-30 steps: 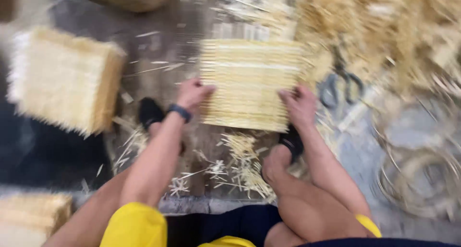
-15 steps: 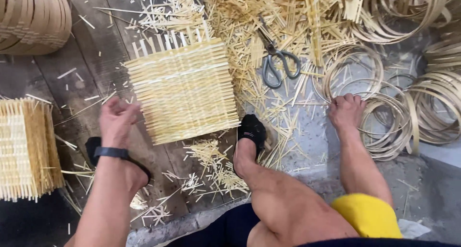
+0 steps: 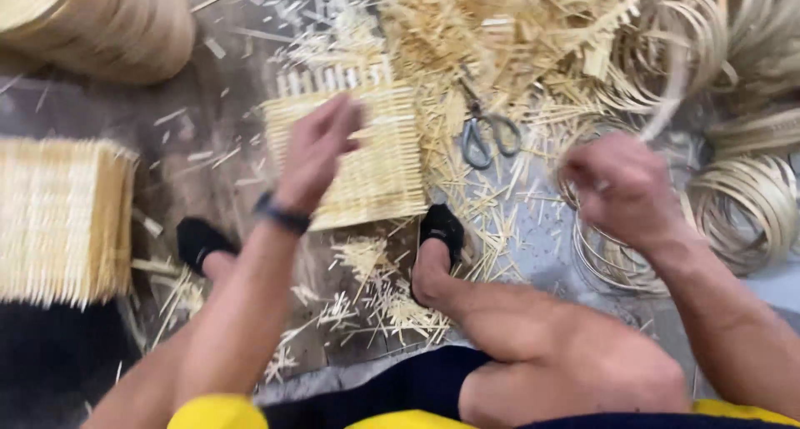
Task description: The recorder uses a wooden mold and shears to trim and shape woven bamboo bases for furniture or baskets.
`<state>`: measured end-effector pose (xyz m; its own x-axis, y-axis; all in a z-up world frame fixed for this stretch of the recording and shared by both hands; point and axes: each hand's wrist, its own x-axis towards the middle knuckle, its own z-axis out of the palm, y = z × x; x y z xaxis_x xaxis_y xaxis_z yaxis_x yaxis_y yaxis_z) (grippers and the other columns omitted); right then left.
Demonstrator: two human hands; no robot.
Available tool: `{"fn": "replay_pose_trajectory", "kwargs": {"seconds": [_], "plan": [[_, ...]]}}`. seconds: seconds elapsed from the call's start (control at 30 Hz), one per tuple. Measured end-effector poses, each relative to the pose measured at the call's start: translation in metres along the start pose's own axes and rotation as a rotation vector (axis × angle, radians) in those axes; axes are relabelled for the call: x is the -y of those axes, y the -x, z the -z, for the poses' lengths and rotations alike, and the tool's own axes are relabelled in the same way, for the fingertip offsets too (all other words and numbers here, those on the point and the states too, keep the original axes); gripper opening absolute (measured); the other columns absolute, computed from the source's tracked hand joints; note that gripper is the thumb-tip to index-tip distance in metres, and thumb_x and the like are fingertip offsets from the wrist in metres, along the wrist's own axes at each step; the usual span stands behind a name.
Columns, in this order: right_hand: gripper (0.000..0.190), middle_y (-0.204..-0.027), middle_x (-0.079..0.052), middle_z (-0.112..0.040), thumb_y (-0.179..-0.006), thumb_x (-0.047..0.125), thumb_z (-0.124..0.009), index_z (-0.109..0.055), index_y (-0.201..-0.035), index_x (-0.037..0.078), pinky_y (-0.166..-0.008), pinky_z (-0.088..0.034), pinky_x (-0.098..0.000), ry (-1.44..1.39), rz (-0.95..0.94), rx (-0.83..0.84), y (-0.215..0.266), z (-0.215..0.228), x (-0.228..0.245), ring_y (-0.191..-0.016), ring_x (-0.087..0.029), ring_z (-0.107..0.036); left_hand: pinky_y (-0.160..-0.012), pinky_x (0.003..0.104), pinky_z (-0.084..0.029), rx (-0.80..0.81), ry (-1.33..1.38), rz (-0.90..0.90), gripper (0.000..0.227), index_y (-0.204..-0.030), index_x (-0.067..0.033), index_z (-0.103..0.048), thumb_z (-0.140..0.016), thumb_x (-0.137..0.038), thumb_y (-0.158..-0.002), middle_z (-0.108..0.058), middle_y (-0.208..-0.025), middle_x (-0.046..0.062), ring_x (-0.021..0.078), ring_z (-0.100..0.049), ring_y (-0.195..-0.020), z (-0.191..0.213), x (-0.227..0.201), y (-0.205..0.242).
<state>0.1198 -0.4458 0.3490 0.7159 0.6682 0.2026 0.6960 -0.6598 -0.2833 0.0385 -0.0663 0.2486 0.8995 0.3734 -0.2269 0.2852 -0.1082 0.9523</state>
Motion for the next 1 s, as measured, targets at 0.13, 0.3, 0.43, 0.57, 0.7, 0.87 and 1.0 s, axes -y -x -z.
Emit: {"fn": "replay_pose_trajectory", "kwargs": {"seconds": [0.13, 0.3, 0.43, 0.57, 0.7, 0.87, 1.0], "plan": [[0.016, -0.082, -0.008, -0.068, -0.077, -0.002, -0.069, -0.072, -0.087, 0.010, -0.077, -0.054, -0.0409, -0.198, 0.318, 0.126, -0.039, -0.001, 0.063, -0.084, -0.028, -0.068, -0.068, 0.028, -0.060, 0.093, 0.910, 0.302, 0.047, -0.131, -0.0035, -0.060, -0.061, -0.036, -0.098, -0.072, -0.101, 0.005, 0.0125, -0.070, -0.084, -0.028, -0.024, -0.006], [0.038, -0.110, -0.013, -0.070, -0.080, 0.031, -0.082, -0.071, -0.106, 0.006, -0.089, -0.055, -0.0440, -0.057, 0.595, 0.056, -0.087, 0.003, 0.108, -0.106, -0.027, -0.065, -0.041, 0.021, -0.033, 0.117, 0.972, 0.153, 0.029, -0.116, 0.0004, -0.074, -0.069, -0.024, -0.101, -0.055, -0.070, -0.003, 0.0045, -0.044, -0.053, -0.019, -0.012, 0.013], [0.052, -0.105, -0.016, -0.069, -0.075, 0.042, -0.078, -0.073, -0.105, 0.000, -0.081, -0.055, -0.0424, 0.201, 0.649, -0.278, -0.120, -0.028, 0.114, -0.099, -0.028, -0.064, -0.039, 0.023, -0.033, 0.202, 0.851, 0.157, 0.027, -0.113, -0.0003, -0.075, -0.065, -0.022, -0.101, -0.056, -0.066, -0.002, 0.0058, -0.041, -0.047, -0.019, -0.020, 0.039], [0.017, -0.093, -0.008, -0.068, -0.096, 0.019, -0.079, -0.077, -0.102, 0.004, -0.064, -0.052, -0.0275, -0.174, 0.529, 0.036, -0.116, -0.077, 0.102, -0.081, -0.013, -0.061, -0.041, 0.025, -0.033, 0.314, 0.763, 0.287, 0.047, -0.111, -0.0016, -0.075, -0.056, -0.042, -0.097, -0.060, -0.066, 0.000, 0.0081, -0.044, -0.048, -0.004, -0.035, 0.040], [0.016, -0.089, -0.005, -0.067, -0.086, 0.018, -0.080, -0.075, -0.097, 0.007, -0.063, -0.049, -0.0319, -0.117, 0.733, -0.021, -0.109, -0.069, 0.155, -0.081, -0.019, -0.058, -0.038, 0.026, -0.022, 0.453, 0.620, 0.426, 0.081, -0.071, -0.0131, -0.059, -0.028, -0.086, -0.087, -0.049, -0.056, -0.002, 0.0078, -0.034, -0.043, -0.013, -0.022, 0.034], [0.014, -0.071, -0.003, -0.054, -0.089, 0.017, -0.085, -0.076, -0.092, 0.006, -0.053, -0.043, -0.0327, -0.078, 0.588, -0.020, -0.103, -0.097, 0.156, -0.067, -0.016, -0.050, -0.034, 0.028, -0.017, 0.301, 0.498, 0.361, 0.080, -0.051, -0.0221, -0.037, -0.022, -0.094, -0.081, -0.033, -0.048, -0.007, 0.0072, -0.026, -0.039, -0.019, -0.008, 0.041], [0.008, -0.071, -0.003, -0.056, -0.089, 0.009, -0.082, -0.076, -0.084, 0.009, -0.056, -0.046, -0.0334, -0.081, 0.528, 0.052, -0.106, -0.107, 0.150, -0.068, -0.017, -0.055, -0.034, 0.028, -0.020, 0.239, 0.562, 0.388, 0.077, -0.053, -0.0196, -0.043, -0.031, -0.090, -0.082, -0.037, -0.048, -0.007, 0.0073, -0.030, -0.039, -0.016, 0.000, 0.040]]}}
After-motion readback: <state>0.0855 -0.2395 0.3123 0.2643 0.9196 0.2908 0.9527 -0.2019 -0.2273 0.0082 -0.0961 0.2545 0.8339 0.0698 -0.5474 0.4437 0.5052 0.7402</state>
